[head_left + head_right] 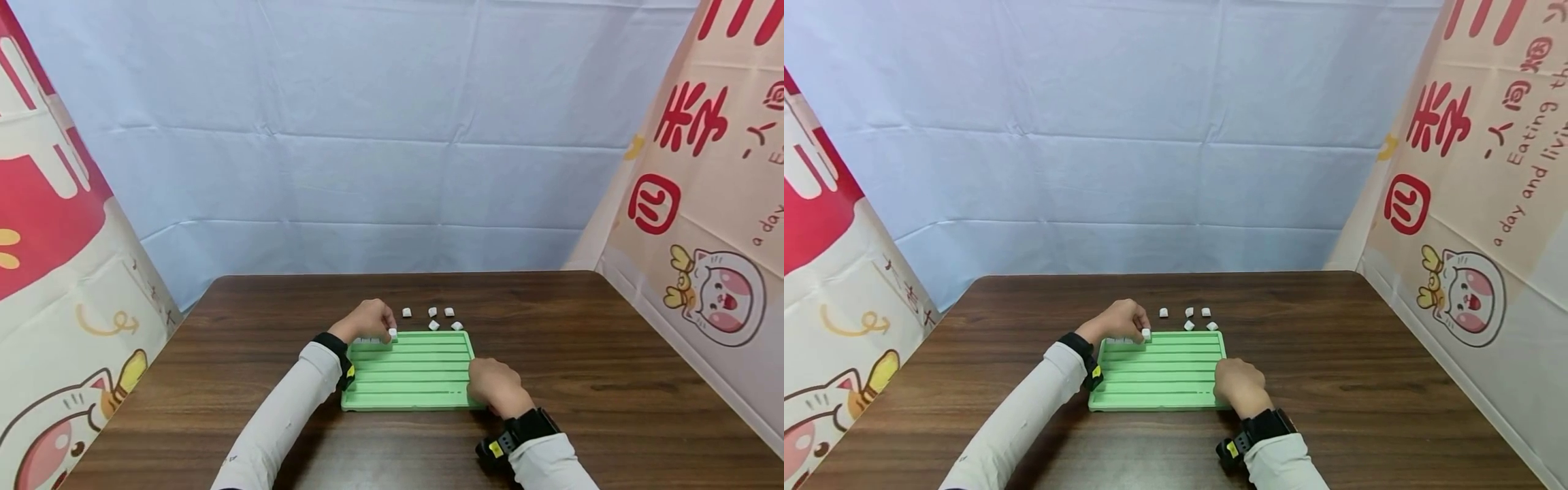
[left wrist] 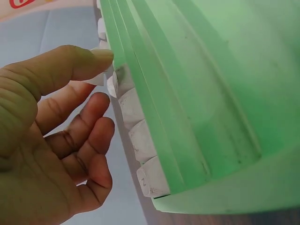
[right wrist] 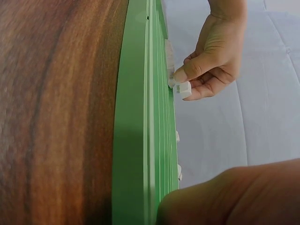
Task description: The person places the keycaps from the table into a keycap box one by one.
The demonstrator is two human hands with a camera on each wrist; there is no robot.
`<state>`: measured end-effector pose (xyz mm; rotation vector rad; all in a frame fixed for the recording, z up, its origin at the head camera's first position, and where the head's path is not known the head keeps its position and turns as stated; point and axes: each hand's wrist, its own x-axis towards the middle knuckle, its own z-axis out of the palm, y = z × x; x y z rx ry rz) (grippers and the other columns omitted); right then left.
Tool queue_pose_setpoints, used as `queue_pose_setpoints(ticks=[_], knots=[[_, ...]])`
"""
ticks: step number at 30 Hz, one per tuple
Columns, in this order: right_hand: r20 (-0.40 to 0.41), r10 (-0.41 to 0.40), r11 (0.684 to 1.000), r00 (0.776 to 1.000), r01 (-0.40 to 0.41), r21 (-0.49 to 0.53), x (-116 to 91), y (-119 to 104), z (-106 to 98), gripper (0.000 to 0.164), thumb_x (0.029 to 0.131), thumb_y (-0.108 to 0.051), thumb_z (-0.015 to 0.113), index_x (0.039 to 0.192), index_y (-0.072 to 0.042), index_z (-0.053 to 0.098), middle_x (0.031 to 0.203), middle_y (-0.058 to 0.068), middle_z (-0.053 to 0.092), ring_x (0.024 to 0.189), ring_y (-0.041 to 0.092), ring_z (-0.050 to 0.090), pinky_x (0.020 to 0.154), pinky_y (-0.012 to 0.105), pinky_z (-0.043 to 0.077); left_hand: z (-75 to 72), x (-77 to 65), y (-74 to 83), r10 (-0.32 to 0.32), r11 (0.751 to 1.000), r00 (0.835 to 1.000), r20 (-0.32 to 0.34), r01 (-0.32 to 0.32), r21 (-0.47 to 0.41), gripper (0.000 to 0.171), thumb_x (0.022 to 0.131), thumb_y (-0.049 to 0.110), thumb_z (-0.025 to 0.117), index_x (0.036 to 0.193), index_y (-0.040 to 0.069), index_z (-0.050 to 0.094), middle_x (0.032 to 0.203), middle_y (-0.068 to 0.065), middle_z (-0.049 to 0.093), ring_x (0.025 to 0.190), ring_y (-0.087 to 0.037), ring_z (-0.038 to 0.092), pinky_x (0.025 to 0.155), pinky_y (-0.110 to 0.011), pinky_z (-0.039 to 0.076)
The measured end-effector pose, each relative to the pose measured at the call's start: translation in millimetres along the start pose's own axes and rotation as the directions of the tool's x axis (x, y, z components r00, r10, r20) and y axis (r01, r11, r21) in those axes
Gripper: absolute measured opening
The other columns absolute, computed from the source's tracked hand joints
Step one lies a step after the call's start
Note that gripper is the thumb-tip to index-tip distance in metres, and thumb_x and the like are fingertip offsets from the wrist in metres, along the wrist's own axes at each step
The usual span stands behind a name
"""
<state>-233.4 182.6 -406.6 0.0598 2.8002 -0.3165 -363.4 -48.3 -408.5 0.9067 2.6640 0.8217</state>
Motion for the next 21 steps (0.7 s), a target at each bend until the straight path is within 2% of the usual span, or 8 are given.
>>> queue_pose_setpoints(ticks=[8, 15, 21], knots=[[0.001, -0.012, 1.000, 1.000, 0.012, 0.009, -2.2, -0.2, -0.3, 0.016, 0.089, -0.001, 0.050, 0.075, -0.004, 0.056, 0.065, 0.012, 0.050, 0.043, 0.019, 0.045, 0.039, 0.026, 0.033, -0.6, -0.4, 5.0, -0.047, 0.998, 0.999, 0.016, 0.046, 0.049, 0.010, 0.076, -0.001, 0.075, 0.079, 0.007, 0.071, 0.076, 0.002, 0.060, 0.067, -0.014, 0.054, 0.057, -0.029, 0.047], [-0.047, -0.084, 0.996, 0.995, 0.086, 0.037, -5.9, 2.7, 2.5, 0.033, 0.088, 0.004, 0.048, 0.058, -0.010, 0.045, 0.052, 0.003, 0.029, 0.040, 0.015, 0.029, 0.040, 0.026, 0.023, -1.1, 0.8, 7.3, -0.088, 0.992, 0.996, 0.007, 0.087, 0.087, 0.011, 0.075, 0.005, 0.078, 0.083, 0.011, 0.074, 0.086, 0.001, 0.065, 0.069, -0.013, 0.056, 0.058, -0.030, 0.049], [-0.051, -0.083, 0.996, 0.995, 0.085, 0.033, -7.8, 2.9, 2.0, 0.028, 0.088, 0.004, 0.049, 0.062, -0.007, 0.052, 0.055, 0.007, 0.039, 0.041, 0.016, 0.033, 0.040, 0.026, 0.026, 1.5, 1.4, 8.4, -0.079, 0.990, 0.997, 0.000, 0.078, 0.119, 0.012, 0.075, 0.006, 0.077, 0.085, 0.012, 0.075, 0.089, 0.003, 0.066, 0.070, -0.012, 0.057, 0.062, -0.032, 0.048]])
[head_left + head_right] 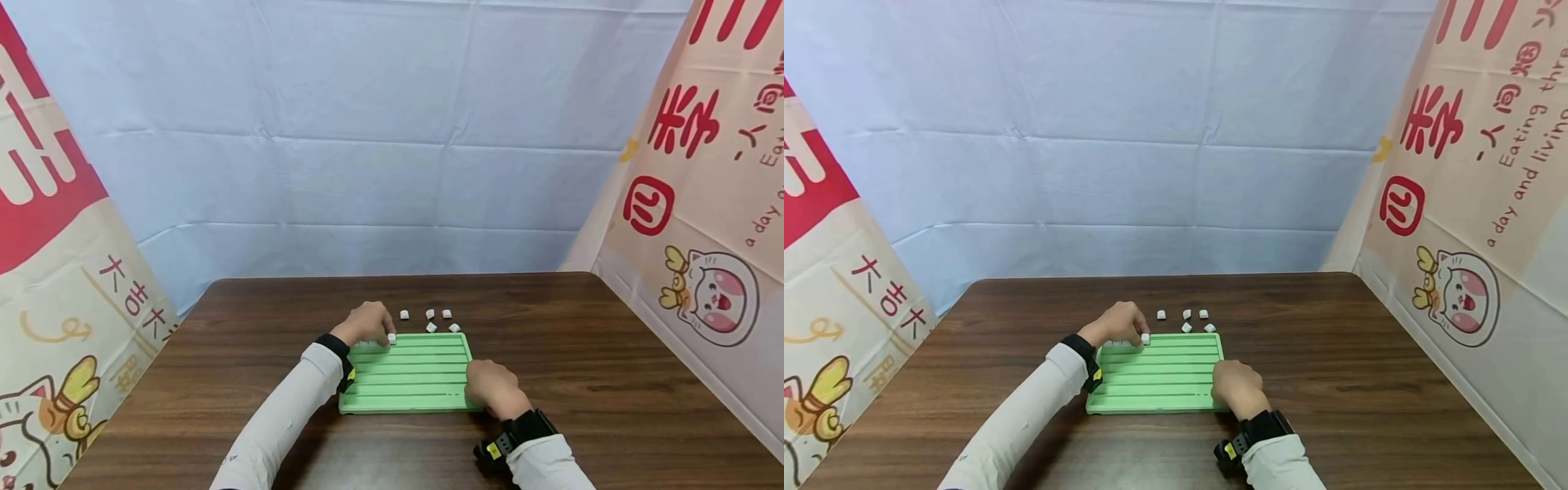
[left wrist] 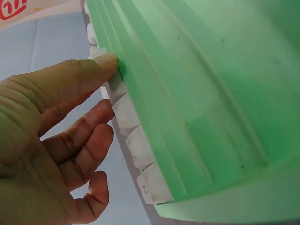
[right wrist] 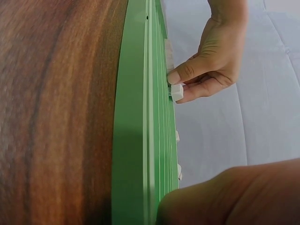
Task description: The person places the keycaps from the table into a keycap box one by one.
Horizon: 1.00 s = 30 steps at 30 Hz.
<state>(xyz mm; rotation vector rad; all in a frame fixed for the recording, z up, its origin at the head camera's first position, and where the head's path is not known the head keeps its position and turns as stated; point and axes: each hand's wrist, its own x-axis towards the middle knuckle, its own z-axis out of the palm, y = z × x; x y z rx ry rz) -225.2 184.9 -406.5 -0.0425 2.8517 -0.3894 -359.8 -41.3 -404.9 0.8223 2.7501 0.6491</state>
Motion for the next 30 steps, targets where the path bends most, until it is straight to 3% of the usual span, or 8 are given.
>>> queue_pose_setpoints(ticks=[11, 22, 30], knots=[[0.015, 0.016, 1.000, 1.000, -0.016, -0.011, 0.5, -2.0, -0.7, 0.025, 0.089, 0.002, 0.050, 0.066, -0.006, 0.056, 0.057, 0.009, 0.042, 0.041, 0.016, 0.033, 0.039, 0.026, 0.026, 3.2, -1.5, -2.6, -0.002, 1.000, 1.000, -0.019, 0.002, 0.018, 0.012, 0.072, 0.008, 0.080, 0.079, 0.015, 0.074, 0.084, 0.005, 0.064, 0.083, -0.017, 0.057, 0.086, -0.050, 0.041], [0.028, 0.018, 1.000, 0.999, -0.018, -0.008, 0.4, -1.6, -0.4, 0.024, 0.089, 0.002, 0.050, 0.067, -0.006, 0.056, 0.055, 0.008, 0.042, 0.040, 0.016, 0.034, 0.039, 0.026, 0.027, 4.5, 0.5, -5.7, 0.011, 1.000, 1.000, -0.010, -0.011, 0.018, 0.009, 0.075, 0.015, 0.080, 0.080, 0.014, 0.072, 0.075, 0.008, 0.060, 0.067, -0.011, 0.055, 0.073, -0.040, 0.046], [0.029, 0.032, 0.999, 0.999, -0.032, -0.010, 3.7, -1.4, -0.4, 0.023, 0.089, 0.001, 0.051, 0.067, -0.006, 0.056, 0.057, 0.011, 0.047, 0.041, 0.018, 0.042, 0.038, 0.026, 0.031, 2.4, -1.2, -4.1, 0.013, 1.000, 1.000, -0.013, -0.012, 0.021, 0.009, 0.075, 0.014, 0.080, 0.079, 0.013, 0.071, 0.074, 0.008, 0.059, 0.071, -0.013, 0.054, 0.080, -0.047, 0.043]])
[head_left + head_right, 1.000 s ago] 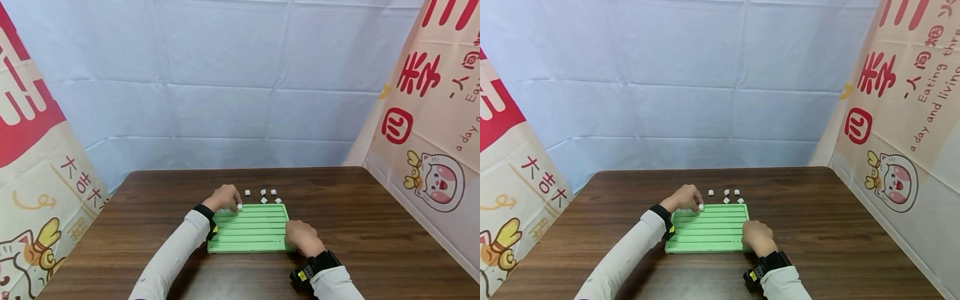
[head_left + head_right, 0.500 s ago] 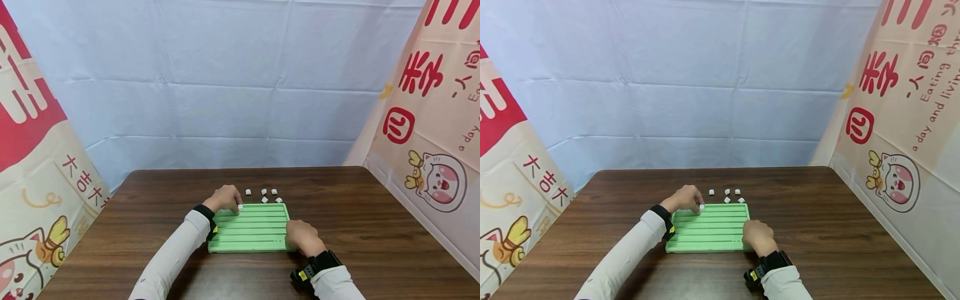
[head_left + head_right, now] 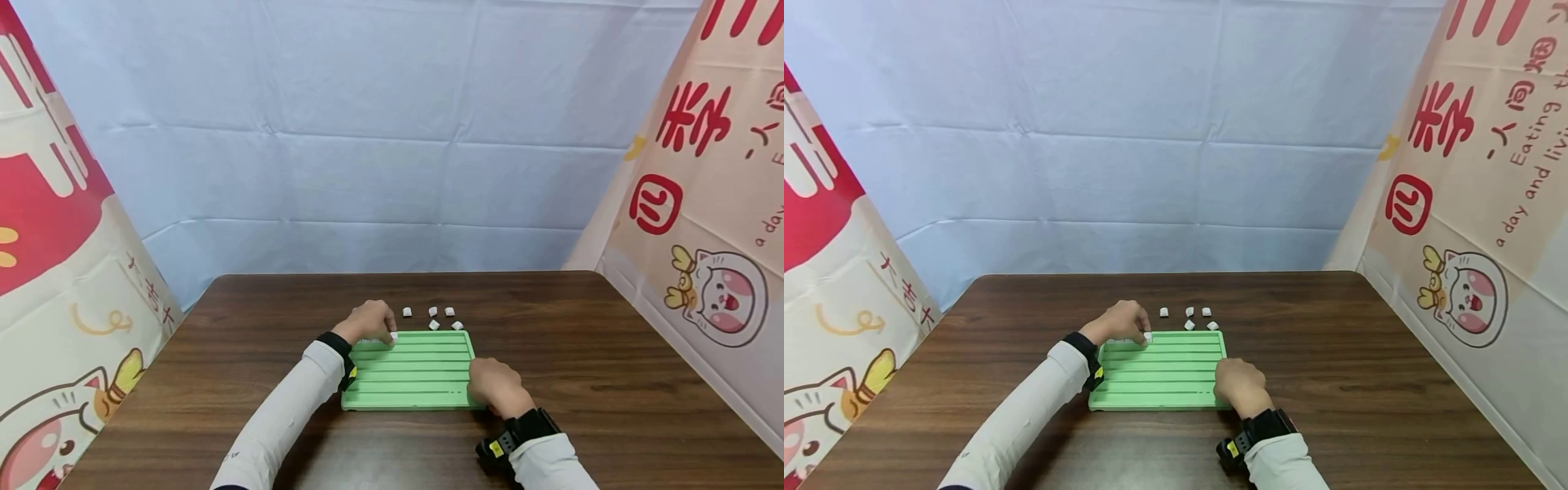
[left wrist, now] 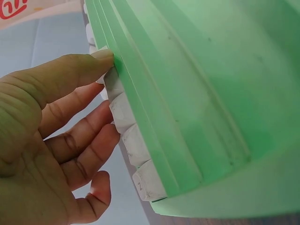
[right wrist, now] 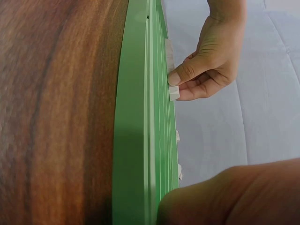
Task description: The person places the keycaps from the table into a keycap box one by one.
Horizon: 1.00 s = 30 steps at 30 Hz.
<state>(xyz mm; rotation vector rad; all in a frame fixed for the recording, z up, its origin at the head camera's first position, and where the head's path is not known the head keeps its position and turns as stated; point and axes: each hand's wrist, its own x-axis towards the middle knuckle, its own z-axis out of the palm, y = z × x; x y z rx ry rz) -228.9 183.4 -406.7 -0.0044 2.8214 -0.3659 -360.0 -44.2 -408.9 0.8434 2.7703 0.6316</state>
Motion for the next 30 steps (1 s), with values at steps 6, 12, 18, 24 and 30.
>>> queue_pose_setpoints(ticks=[6, 12, 18, 24, 30], knots=[[0.005, 0.000, 1.000, 1.000, 0.000, 0.000, -1.8, 0.0, -2.2, 0.023, 0.089, 0.001, 0.050, 0.068, -0.006, 0.056, 0.057, 0.010, 0.047, 0.040, 0.017, 0.040, 0.038, 0.026, 0.030, -2.3, -1.8, 4.5, -0.013, 1.000, 1.000, 0.011, 0.013, -0.010, 0.011, 0.075, 0.014, 0.079, 0.081, 0.012, 0.071, 0.076, 0.007, 0.058, 0.073, -0.014, 0.054, 0.084, -0.051, 0.040], [0.007, 0.004, 1.000, 1.000, -0.004, 0.002, -1.9, 0.0, -2.6, 0.022, 0.088, 0.001, 0.051, 0.068, -0.006, 0.056, 0.058, 0.010, 0.048, 0.041, 0.018, 0.041, 0.038, 0.026, 0.031, -3.9, -0.5, 3.7, -0.027, 1.000, 0.999, 0.027, 0.027, 0.000, 0.020, 0.076, 0.017, 0.079, 0.094, 0.012, 0.071, 0.086, 0.004, 0.060, 0.079, -0.015, 0.056, 0.079, -0.043, 0.046], [0.002, -0.005, 1.000, 1.000, 0.005, 0.001, -2.4, 0.8, -2.3, 0.024, 0.088, 0.001, 0.051, 0.067, -0.006, 0.056, 0.057, 0.010, 0.048, 0.040, 0.017, 0.040, 0.038, 0.026, 0.030, -13.1, 1.3, 3.9, -0.008, 1.000, 1.000, 0.016, 0.008, 0.012, 0.026, 0.081, 0.020, 0.074, 0.103, 0.008, 0.069, 0.096, 0.000, 0.063, 0.090, -0.019, 0.058, 0.073, -0.034, 0.049], [-0.002, -0.007, 1.000, 1.000, 0.007, -0.004, -3.6, 1.0, -2.7, 0.024, 0.089, 0.001, 0.050, 0.067, -0.006, 0.056, 0.057, 0.010, 0.047, 0.040, 0.017, 0.040, 0.038, 0.026, 0.030, -24.5, 1.9, 5.6, -0.007, 1.000, 1.000, -0.018, 0.008, 0.009, 0.024, 0.084, 0.020, 0.071, 0.105, 0.009, 0.069, 0.099, -0.001, 0.063, 0.094, -0.020, 0.058, 0.079, -0.040, 0.047], [0.008, 0.007, 1.000, 1.000, -0.006, -0.003, -2.9, 0.4, -2.7, 0.022, 0.089, 0.001, 0.050, 0.069, -0.006, 0.056, 0.057, 0.011, 0.048, 0.040, 0.017, 0.041, 0.038, 0.026, 0.030, -29.6, 1.2, 6.9, -0.012, 1.000, 1.000, -0.021, 0.012, -0.001, 0.025, 0.085, 0.020, 0.070, 0.106, 0.008, 0.068, 0.106, -0.004, 0.062, 0.101, -0.023, 0.056, 0.082, -0.041, 0.046]])
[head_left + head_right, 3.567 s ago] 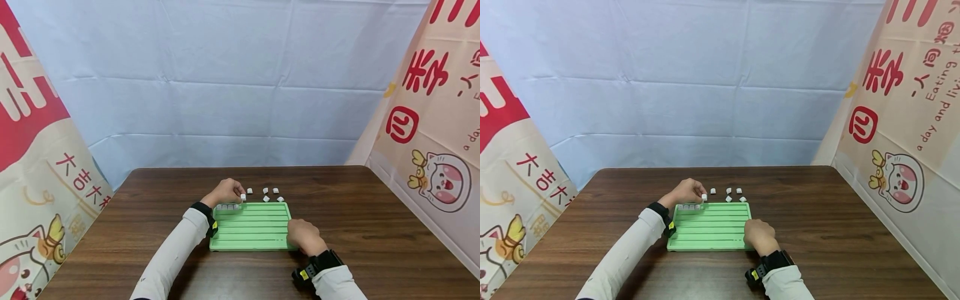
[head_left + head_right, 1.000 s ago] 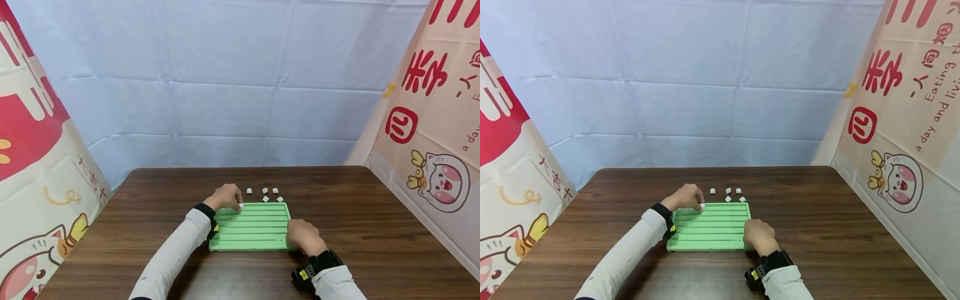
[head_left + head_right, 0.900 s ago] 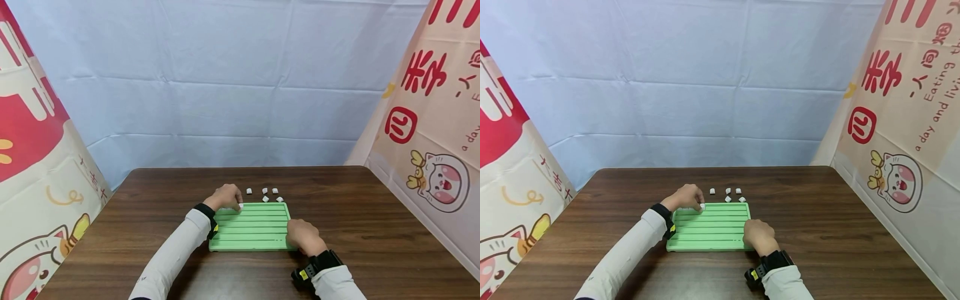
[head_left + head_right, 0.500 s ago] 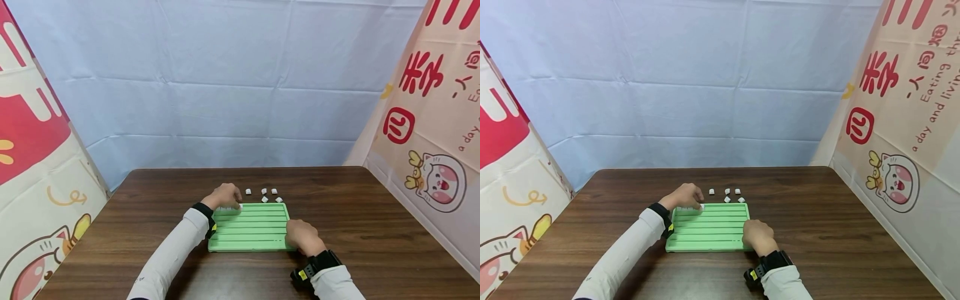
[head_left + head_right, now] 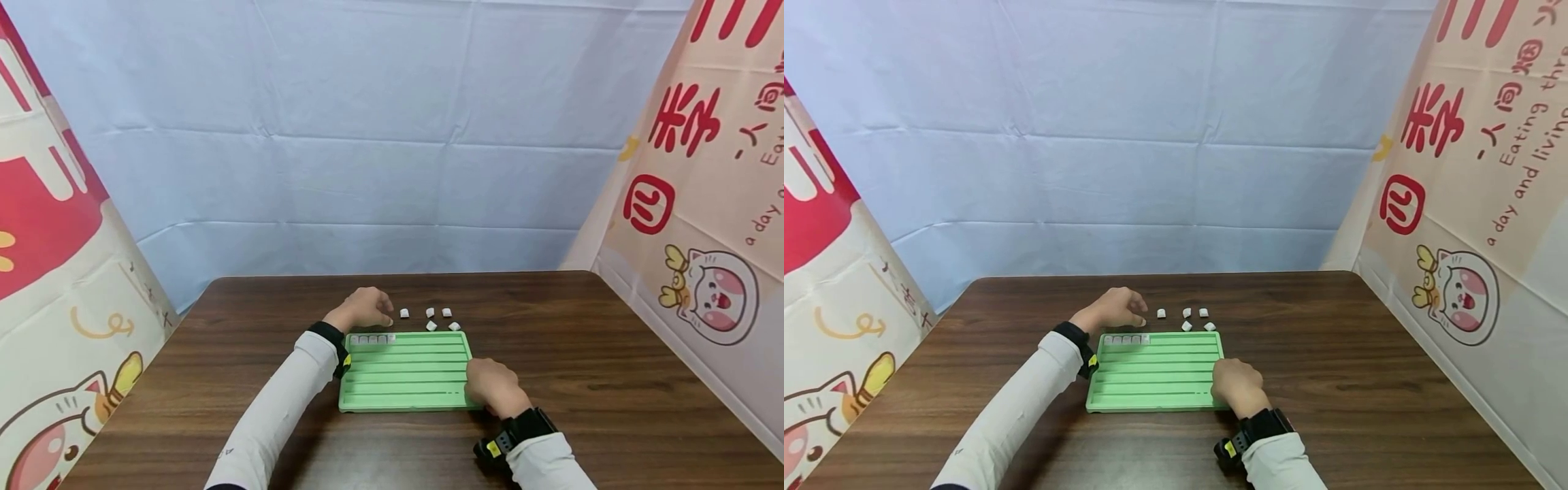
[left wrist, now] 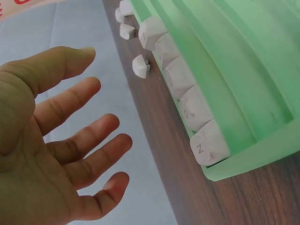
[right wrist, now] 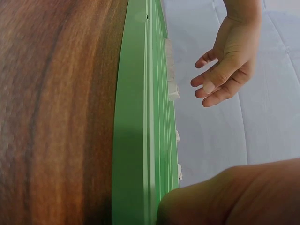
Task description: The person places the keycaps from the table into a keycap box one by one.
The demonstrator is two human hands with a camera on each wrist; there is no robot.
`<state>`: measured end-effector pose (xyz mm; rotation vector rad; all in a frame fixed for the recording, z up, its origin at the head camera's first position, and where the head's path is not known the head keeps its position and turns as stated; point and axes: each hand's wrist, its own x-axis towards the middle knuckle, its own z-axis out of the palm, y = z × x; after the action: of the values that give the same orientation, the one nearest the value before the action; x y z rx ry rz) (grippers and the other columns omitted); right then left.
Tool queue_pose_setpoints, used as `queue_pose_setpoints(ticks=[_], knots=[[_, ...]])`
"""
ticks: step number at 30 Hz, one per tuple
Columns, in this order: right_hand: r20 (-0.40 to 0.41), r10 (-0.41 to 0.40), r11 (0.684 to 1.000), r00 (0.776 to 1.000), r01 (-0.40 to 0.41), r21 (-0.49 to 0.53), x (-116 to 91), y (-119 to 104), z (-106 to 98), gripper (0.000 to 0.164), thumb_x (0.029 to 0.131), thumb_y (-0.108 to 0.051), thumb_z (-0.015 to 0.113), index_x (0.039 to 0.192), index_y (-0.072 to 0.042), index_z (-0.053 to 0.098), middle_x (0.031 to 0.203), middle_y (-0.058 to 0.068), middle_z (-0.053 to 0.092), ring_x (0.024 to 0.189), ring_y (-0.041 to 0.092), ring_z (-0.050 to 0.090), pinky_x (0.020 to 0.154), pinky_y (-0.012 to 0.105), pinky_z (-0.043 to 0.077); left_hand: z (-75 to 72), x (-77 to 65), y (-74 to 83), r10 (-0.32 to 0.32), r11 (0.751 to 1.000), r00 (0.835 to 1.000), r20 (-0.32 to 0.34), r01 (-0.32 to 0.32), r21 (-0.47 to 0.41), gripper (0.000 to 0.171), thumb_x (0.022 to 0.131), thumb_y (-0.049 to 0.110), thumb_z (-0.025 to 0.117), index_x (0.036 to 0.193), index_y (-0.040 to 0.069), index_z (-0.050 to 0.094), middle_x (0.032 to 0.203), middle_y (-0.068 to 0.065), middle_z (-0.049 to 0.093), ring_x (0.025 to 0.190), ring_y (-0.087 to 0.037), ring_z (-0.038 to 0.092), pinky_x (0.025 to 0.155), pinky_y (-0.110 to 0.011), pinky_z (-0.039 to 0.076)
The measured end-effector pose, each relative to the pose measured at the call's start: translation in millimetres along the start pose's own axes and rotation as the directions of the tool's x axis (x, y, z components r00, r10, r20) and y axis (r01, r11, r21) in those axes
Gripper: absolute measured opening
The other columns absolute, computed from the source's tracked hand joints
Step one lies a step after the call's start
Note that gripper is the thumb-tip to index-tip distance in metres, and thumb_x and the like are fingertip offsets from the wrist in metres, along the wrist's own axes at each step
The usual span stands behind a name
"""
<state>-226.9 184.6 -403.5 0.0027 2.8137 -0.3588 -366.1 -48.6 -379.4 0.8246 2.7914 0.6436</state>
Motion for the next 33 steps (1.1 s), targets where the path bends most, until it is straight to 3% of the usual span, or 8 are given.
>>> queue_pose_setpoints(ticks=[11, 18, 23, 33], knots=[[-0.007, -0.001, 1.000, 1.000, 0.001, -0.004, 0.7, -0.4, 1.2, 0.022, 0.089, 0.001, 0.050, 0.069, -0.006, 0.056, 0.058, 0.011, 0.049, 0.040, 0.018, 0.043, 0.038, 0.026, 0.031, 3.2, 5.0, 0.6, 0.011, 1.000, 1.000, 0.008, -0.011, -0.003, 0.025, 0.085, 0.019, 0.070, 0.107, 0.007, 0.067, 0.110, -0.006, 0.061, 0.104, -0.024, 0.055, 0.082, -0.040, 0.047], [-0.015, -0.011, 1.000, 1.000, 0.011, -0.002, 1.2, 0.9, 2.8, 0.024, 0.089, 0.001, 0.050, 0.067, -0.006, 0.056, 0.055, 0.009, 0.045, 0.039, 0.017, 0.039, 0.038, 0.026, 0.029, 11.3, 16.0, 6.6, 0.027, 0.999, 1.000, -0.004, -0.028, -0.032, 0.022, 0.086, 0.016, 0.068, 0.105, 0.005, 0.068, 0.102, -0.004, 0.063, 0.099, -0.023, 0.058, 0.081, -0.037, 0.048], [-0.014, -0.022, 1.000, 1.000, 0.022, -0.012, 1.9, 1.0, 3.9, 0.024, 0.089, 0.000, 0.049, 0.067, -0.007, 0.056, 0.055, 0.009, 0.045, 0.039, 0.017, 0.039, 0.038, 0.026, 0.029, 19.2, 22.4, 9.5, 0.007, 0.999, 1.000, -0.028, -0.009, -0.045, 0.019, 0.087, 0.015, 0.067, 0.103, 0.005, 0.069, 0.098, -0.003, 0.063, 0.094, -0.021, 0.058, 0.077, -0.035, 0.048], [0.001, 0.008, 1.000, 1.000, -0.008, -0.020, 1.7, -0.7, 2.1, 0.023, 0.089, 0.001, 0.050, 0.067, -0.006, 0.056, 0.056, 0.010, 0.047, 0.040, 0.017, 0.040, 0.038, 0.026, 0.030, 26.4, 35.0, 20.3, -0.070, 0.994, 0.997, -0.031, 0.067, -0.085, 0.023, 0.087, 0.012, 0.068, 0.108, 0.004, 0.067, 0.105, -0.007, 0.062, 0.096, -0.023, 0.058, 0.078, -0.035, 0.048]])
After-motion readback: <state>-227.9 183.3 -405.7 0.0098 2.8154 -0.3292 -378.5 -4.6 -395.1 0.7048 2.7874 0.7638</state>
